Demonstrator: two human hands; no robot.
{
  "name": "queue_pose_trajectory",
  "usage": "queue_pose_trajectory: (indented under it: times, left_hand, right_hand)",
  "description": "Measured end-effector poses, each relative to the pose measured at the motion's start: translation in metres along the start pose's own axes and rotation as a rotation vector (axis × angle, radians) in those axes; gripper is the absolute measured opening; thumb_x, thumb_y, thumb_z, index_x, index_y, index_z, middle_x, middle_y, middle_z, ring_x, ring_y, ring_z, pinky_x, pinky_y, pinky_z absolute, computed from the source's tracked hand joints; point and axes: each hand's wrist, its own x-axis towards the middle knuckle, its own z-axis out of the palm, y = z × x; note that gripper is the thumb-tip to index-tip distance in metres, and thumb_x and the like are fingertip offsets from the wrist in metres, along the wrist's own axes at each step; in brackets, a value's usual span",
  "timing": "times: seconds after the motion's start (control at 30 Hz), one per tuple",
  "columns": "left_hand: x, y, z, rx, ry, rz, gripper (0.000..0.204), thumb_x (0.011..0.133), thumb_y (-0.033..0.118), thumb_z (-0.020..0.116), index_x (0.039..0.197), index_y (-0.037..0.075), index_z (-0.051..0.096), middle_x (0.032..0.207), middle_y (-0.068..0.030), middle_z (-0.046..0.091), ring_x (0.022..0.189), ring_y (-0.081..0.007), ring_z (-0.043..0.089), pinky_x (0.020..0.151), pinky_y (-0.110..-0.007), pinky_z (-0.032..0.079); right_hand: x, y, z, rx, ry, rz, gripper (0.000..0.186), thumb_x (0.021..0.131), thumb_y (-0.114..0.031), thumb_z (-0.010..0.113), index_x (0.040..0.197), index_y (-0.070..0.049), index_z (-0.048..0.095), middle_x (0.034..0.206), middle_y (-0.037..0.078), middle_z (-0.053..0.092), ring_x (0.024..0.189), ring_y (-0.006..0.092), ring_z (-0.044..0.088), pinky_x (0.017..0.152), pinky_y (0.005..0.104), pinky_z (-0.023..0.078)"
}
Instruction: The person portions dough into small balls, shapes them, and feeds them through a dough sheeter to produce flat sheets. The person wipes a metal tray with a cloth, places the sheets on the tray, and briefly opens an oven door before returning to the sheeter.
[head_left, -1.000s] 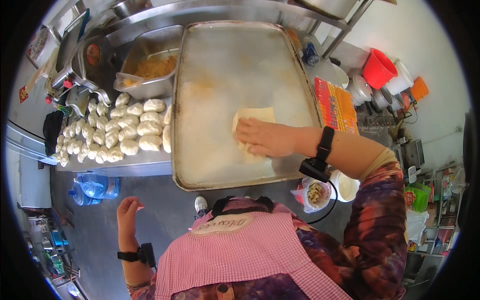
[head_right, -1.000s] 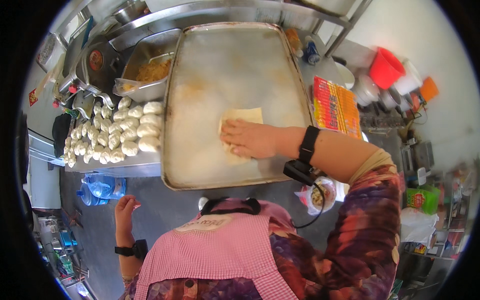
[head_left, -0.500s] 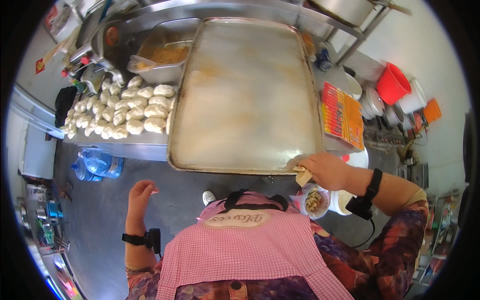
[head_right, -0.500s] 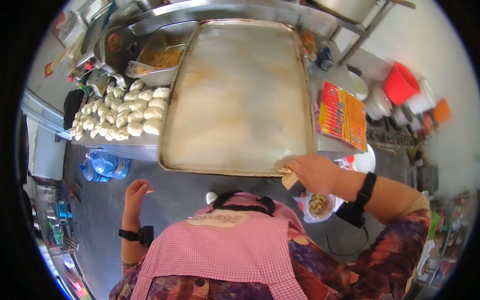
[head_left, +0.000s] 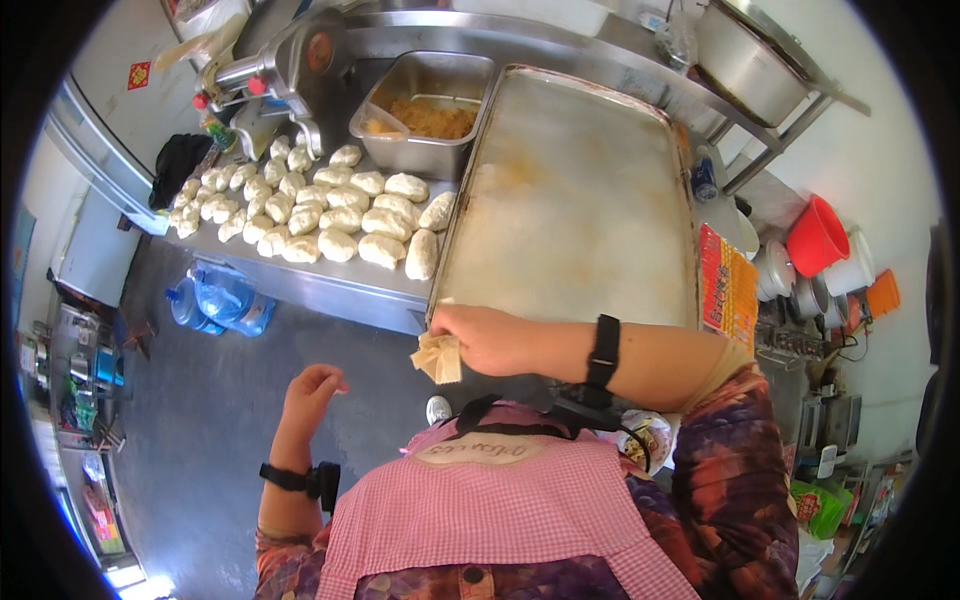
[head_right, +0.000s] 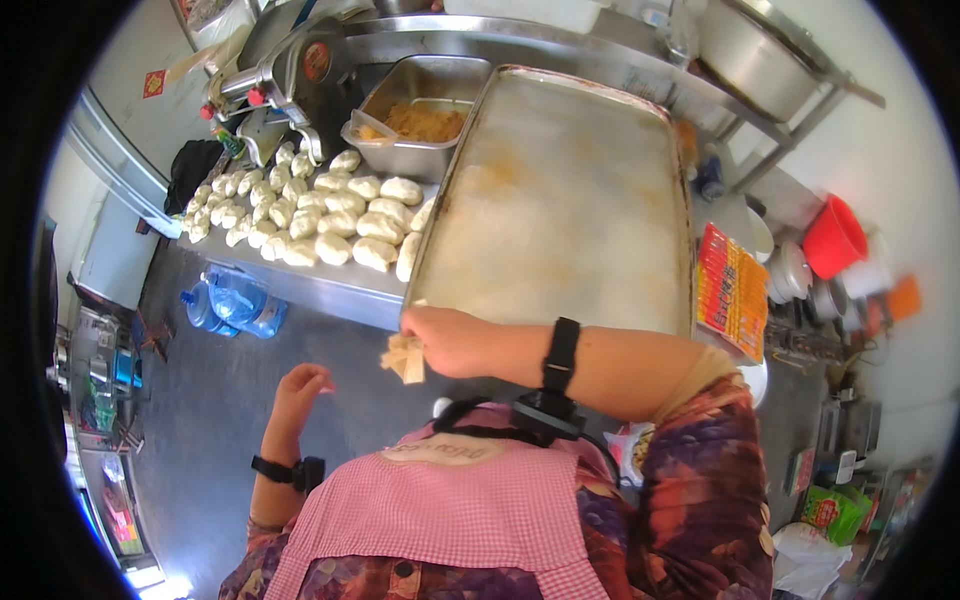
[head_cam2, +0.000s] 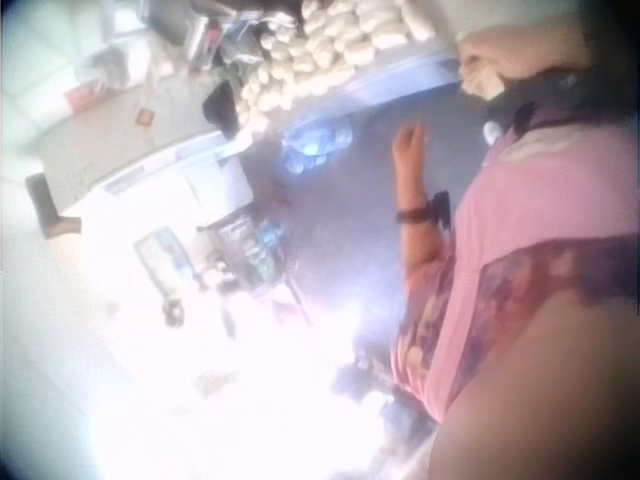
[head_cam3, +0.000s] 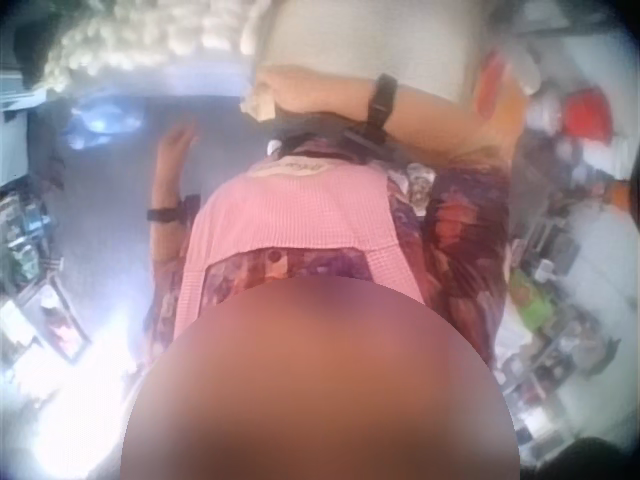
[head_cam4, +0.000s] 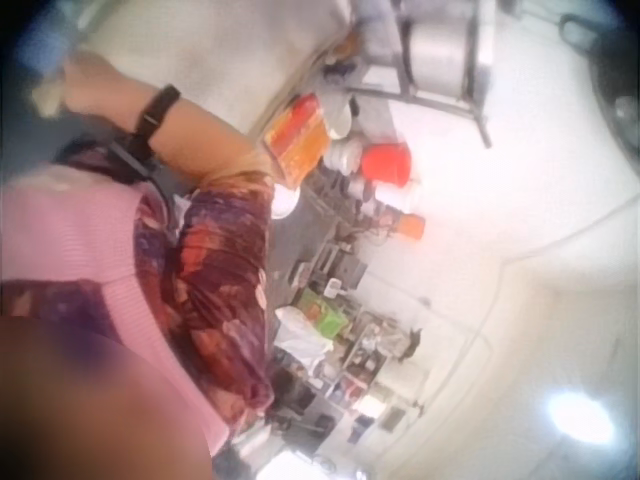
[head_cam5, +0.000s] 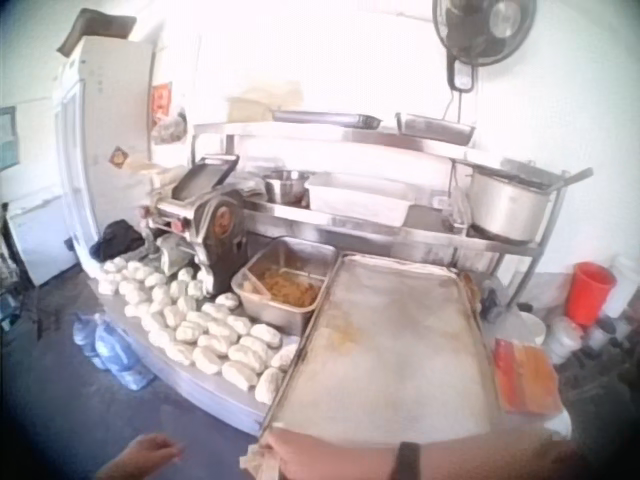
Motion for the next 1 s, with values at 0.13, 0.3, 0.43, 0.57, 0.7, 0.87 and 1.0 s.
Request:
queue_pose_trajectory:
  times: [0.13, 0.3, 0.43, 0.57, 0.7, 0.87, 1.0]
  left_hand:
    - [-0.002, -0.005, -0.022, -0.063, 0.044, -0.028, 0.011, 0.088, 0.008, 0.057, 0.094, 0.001, 0.062, 0.080, -0.0056, 0.064, 0.077, -0.0129, 0.062, 0.073, -0.025, 0.048]
    - [0.008, -0.007, -0.038, -0.013, 0.078, -0.027, 0.012, 0.088, 0.007, 0.053, 0.094, 0.002, 0.062, 0.078, -0.0049, 0.064, 0.074, -0.0122, 0.062, 0.071, -0.025, 0.048]
    - [0.020, -0.003, -0.033, 0.009, 0.044, -0.006, 0.011, 0.088, 0.007, 0.053, 0.094, 0.003, 0.062, 0.077, -0.0046, 0.065, 0.072, -0.0118, 0.062, 0.070, -0.024, 0.048]
    - [0.025, 0.008, -0.013, 0.001, 0.033, 0.009, 0.011, 0.088, 0.008, 0.053, 0.093, 0.004, 0.062, 0.078, -0.0043, 0.065, 0.072, -0.0117, 0.062, 0.069, -0.024, 0.048]
    - [0.021, 0.021, 0.012, 0.026, -0.002, 0.009, 0.011, 0.088, 0.008, 0.053, 0.093, 0.004, 0.062, 0.078, -0.0040, 0.065, 0.071, -0.0115, 0.062, 0.069, -0.024, 0.048]
    - [-0.004, 0.026, 0.049, 0.031, -0.029, 0.011, 0.011, 0.088, 0.007, 0.053, 0.093, 0.004, 0.063, 0.077, -0.0046, 0.065, 0.072, -0.0121, 0.062, 0.070, -0.024, 0.048]
    - [-0.042, 0.027, 0.063, 0.056, 0.000, -0.005, 0.011, 0.087, 0.006, 0.054, 0.093, 0.001, 0.062, 0.079, -0.0060, 0.065, 0.074, -0.0136, 0.063, 0.073, -0.026, 0.049]
  right_hand:
    - [0.005, 0.013, -0.009, 0.034, -0.078, -0.058, 0.016, 0.082, -0.005, 0.053, 0.097, -0.005, 0.058, 0.096, 0.015, 0.063, 0.089, 0.0335, 0.060, 0.076, 0.0388, 0.047]
    - [-0.047, 0.024, -0.046, 0.071, -0.233, 0.023, 0.023, 0.071, -0.002, 0.056, 0.092, -0.006, 0.064, 0.093, 0.012, 0.066, 0.089, 0.0294, 0.062, 0.076, 0.0352, 0.047]
    - [-0.123, 0.030, -0.090, 0.099, -0.291, 0.256, 0.021, 0.067, -0.006, 0.063, 0.087, -0.006, 0.065, 0.091, 0.008, 0.067, 0.088, 0.0213, 0.062, 0.078, 0.0324, 0.048]
    - [-0.209, 0.044, -0.146, 0.287, 0.363, 0.390, 0.020, 0.071, -0.007, 0.065, 0.091, -0.005, 0.062, 0.086, 0.006, 0.066, 0.078, 0.0154, 0.062, 0.068, 0.0285, 0.049]
    - [-0.288, 0.089, -0.195, 0.361, 1.192, 0.478, 0.019, 0.078, -0.006, 0.061, 0.095, 0.000, 0.060, 0.084, 0.008, 0.064, 0.066, 0.0134, 0.061, 0.057, 0.0253, 0.049]
    - [-0.330, 0.184, -0.191, 0.328, 1.301, 0.668, 0.020, 0.078, -0.005, 0.060, 0.096, 0.003, 0.059, 0.080, 0.008, 0.061, 0.064, 0.0148, 0.060, 0.054, 0.0253, 0.048]
    - [-0.311, 0.235, -0.193, 0.602, 1.328, 0.600, 0.021, 0.078, -0.006, 0.058, 0.097, 0.001, 0.058, 0.081, 0.008, 0.061, 0.067, 0.0148, 0.059, 0.058, 0.0261, 0.048]
